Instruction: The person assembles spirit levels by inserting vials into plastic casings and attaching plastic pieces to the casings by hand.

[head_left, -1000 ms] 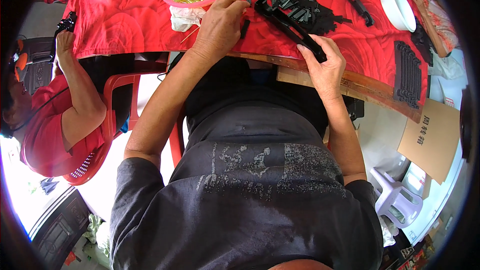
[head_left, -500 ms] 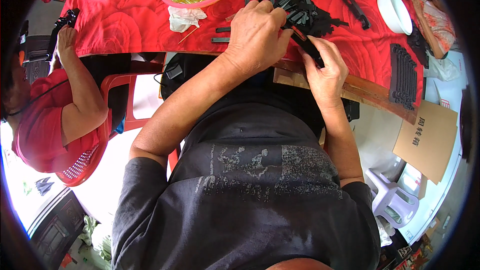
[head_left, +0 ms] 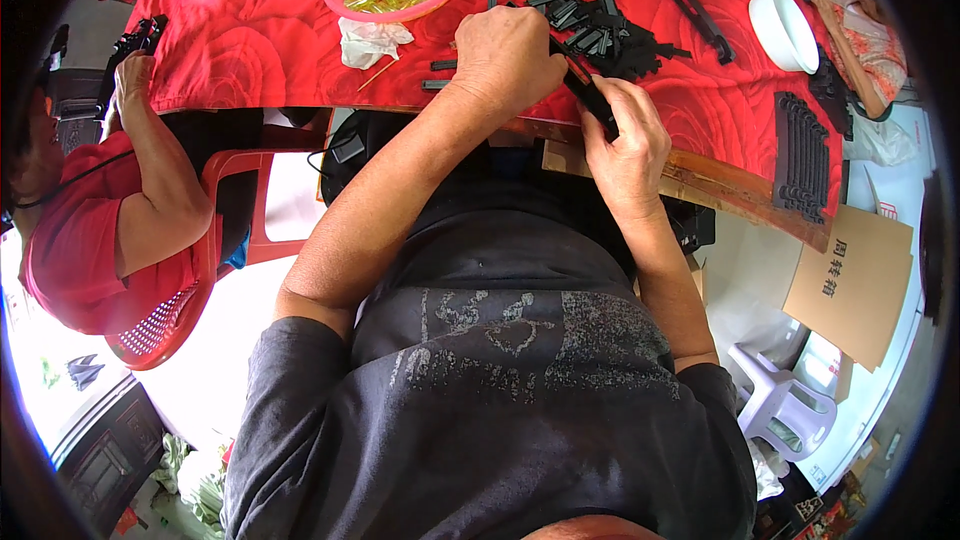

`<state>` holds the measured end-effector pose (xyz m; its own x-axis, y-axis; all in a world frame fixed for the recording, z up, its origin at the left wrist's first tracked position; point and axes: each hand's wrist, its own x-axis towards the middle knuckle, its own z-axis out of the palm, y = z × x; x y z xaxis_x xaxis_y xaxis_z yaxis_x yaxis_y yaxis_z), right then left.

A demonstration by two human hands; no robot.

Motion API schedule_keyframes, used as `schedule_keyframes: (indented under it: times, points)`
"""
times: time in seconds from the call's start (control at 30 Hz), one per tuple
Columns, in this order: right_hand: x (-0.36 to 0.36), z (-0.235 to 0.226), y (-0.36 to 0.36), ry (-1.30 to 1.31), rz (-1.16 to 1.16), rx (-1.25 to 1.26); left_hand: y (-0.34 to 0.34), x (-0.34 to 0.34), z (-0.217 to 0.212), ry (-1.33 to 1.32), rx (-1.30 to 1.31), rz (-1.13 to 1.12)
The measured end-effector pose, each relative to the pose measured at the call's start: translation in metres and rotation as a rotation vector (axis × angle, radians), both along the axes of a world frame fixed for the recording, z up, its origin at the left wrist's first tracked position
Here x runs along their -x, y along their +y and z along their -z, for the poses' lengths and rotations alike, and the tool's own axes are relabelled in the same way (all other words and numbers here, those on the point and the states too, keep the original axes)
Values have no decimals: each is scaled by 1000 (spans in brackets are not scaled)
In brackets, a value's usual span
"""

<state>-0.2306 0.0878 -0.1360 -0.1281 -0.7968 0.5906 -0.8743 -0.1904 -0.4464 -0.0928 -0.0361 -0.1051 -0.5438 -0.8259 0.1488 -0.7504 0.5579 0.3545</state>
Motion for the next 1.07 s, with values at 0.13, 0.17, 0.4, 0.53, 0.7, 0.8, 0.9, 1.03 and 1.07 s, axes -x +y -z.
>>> schedule_keyframes:
  times: [0.13, 0.17, 0.4, 0.53, 0.7, 0.8, 0.9, 1.03, 1.07]
  points:
    - [-2, 0, 1, -32, 3, -8, 4, -7, 2, 18, 3, 24]
    - [-1, 0, 2, -69, -3, -25, 7, -10, -1, 85, 26, 27]
    - [2, 3, 2, -181, 14, -88, 8, -47, 14, 617, -357, -20]
    - [4, 2, 1, -223, 21, -122, 13, -56, 23, 849, -875, 9]
    - [8, -5, -3, -384, 11, -234, 14, -56, 17, 821, -909, -27]
    - [14, -7, -4, -420, -2, -300, 12, -51, 14, 768, -866, -14]
    - [21, -3, -4, -534, -27, -414, 8, -45, 16, 671, -735, 14]
    - [22, -20, -6, -673, -41, -645, 4, -39, 13, 495, -370, 95]
    - [23, -21, -8, -704, -40, -679, 2, -38, 9, 433, -349, 118]
